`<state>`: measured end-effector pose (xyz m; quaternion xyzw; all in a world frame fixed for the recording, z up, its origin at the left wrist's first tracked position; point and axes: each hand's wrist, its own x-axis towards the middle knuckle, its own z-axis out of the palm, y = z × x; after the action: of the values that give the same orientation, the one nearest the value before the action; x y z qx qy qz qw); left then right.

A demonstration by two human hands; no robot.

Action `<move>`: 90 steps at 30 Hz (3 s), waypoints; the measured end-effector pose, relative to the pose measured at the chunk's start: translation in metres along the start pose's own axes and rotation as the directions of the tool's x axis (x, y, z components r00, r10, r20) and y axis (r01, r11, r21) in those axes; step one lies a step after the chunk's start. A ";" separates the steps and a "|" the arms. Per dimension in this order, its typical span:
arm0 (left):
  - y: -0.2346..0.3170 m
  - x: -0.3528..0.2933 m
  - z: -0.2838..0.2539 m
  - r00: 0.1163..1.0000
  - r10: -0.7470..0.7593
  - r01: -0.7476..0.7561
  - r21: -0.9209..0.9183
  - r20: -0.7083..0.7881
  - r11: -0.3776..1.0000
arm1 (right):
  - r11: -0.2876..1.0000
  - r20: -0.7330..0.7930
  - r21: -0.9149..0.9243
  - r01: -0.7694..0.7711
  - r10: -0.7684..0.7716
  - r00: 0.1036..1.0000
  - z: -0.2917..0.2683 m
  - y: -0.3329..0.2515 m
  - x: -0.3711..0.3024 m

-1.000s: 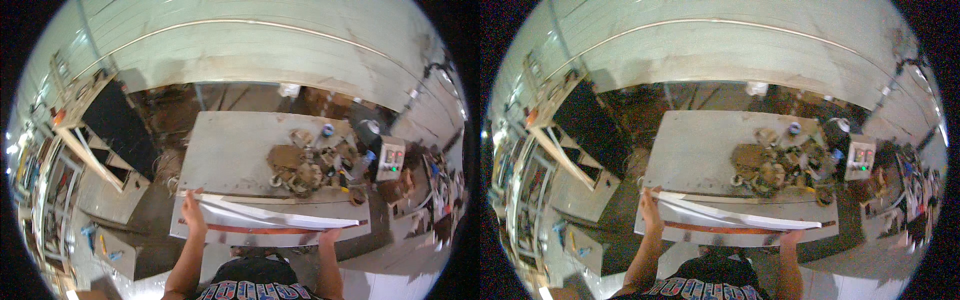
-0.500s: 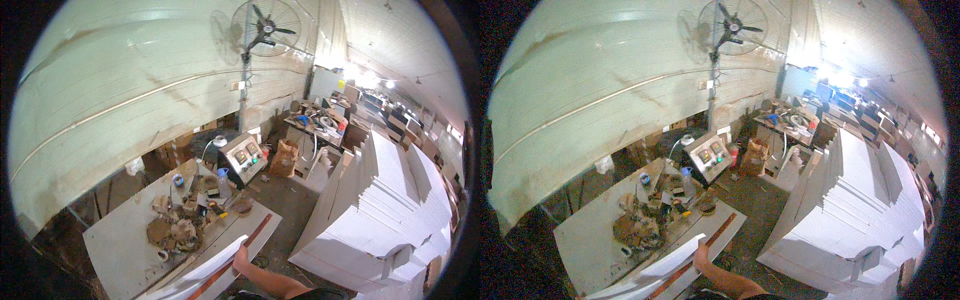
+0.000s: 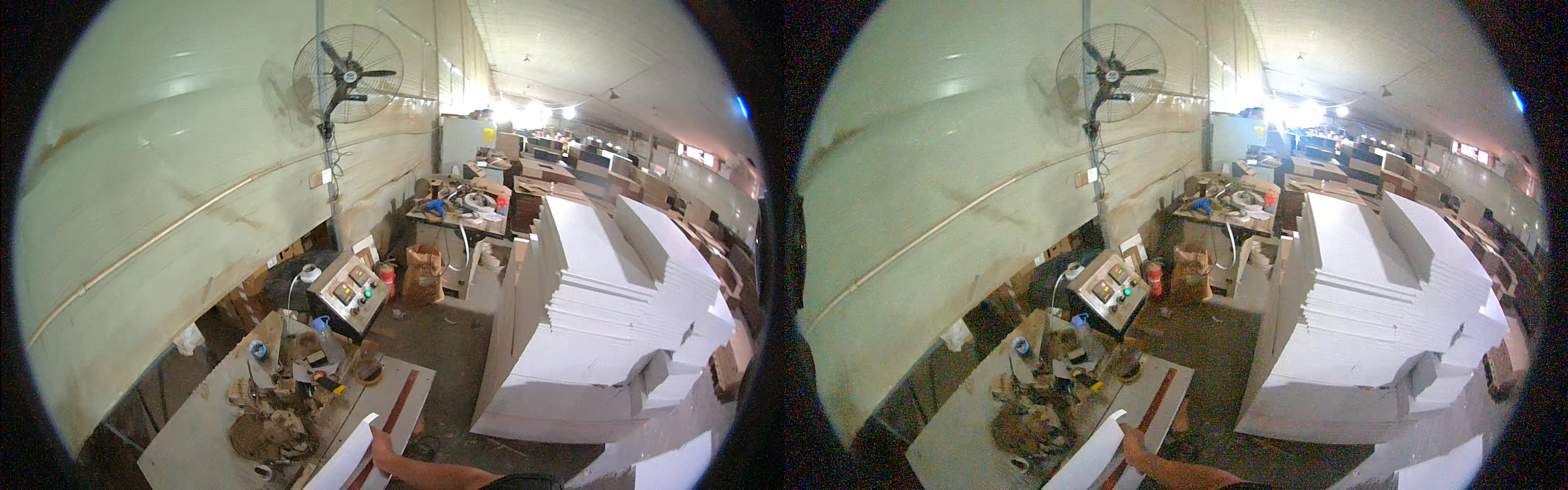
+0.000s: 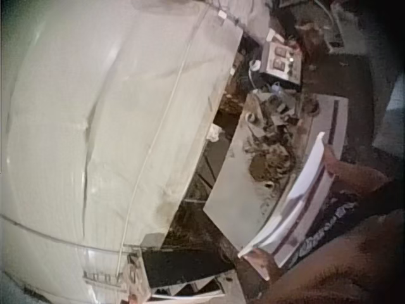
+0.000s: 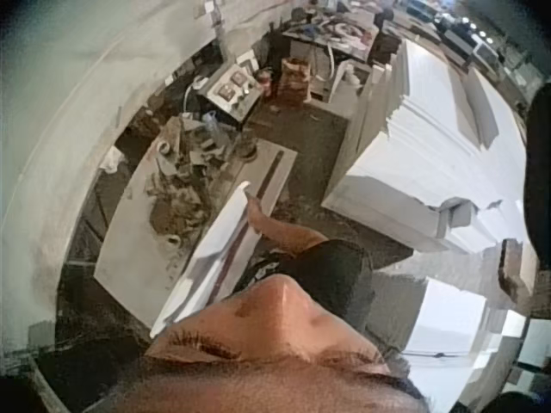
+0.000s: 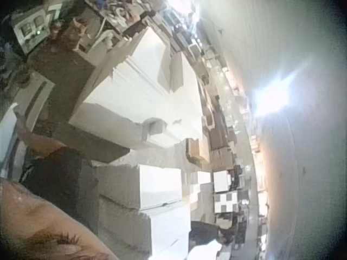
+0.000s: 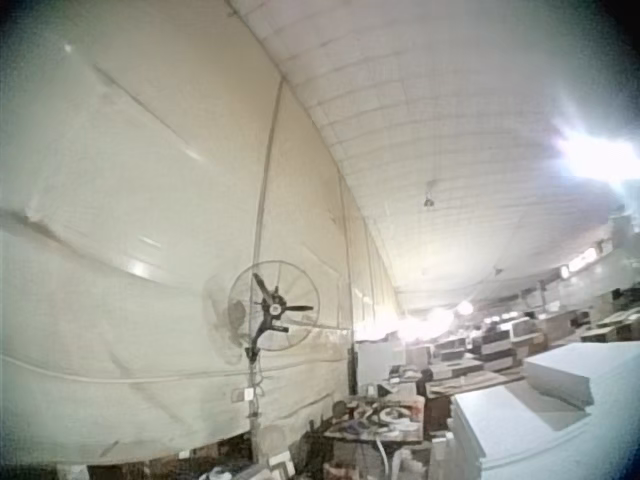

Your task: The person repeatedly picks up white rectangular panels, places them on a table saw, and pushes them through the blade to cut them. After each cut, the person removes the panel and stacks it with others. The process is repeated multiple times in a workshop environment.

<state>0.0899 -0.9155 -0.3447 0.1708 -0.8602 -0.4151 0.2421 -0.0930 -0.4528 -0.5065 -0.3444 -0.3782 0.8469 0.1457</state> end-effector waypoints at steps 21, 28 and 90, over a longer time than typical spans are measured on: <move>-0.087 0.083 0.016 0.787 0.377 -0.167 -0.419 0.488 0.892 | 0.891 -0.491 -0.320 0.321 -0.446 0.748 -0.105 -0.184 -0.347; 0.064 0.059 0.059 0.502 0.400 0.054 -0.489 0.767 0.870 | 0.796 -0.642 -0.512 0.323 -0.605 0.472 -0.198 -0.223 -0.532; 0.303 -0.627 -0.221 -0.994 0.079 0.089 0.162 0.069 0.983 | 0.767 -0.765 -0.603 0.218 -0.479 -0.430 -0.231 -0.057 -0.957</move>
<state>0.7020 -0.5638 -0.1572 -0.3467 -0.2361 -0.2394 -0.8757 0.7561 -0.7755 -0.1216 -0.7279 -0.2709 0.0985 0.6222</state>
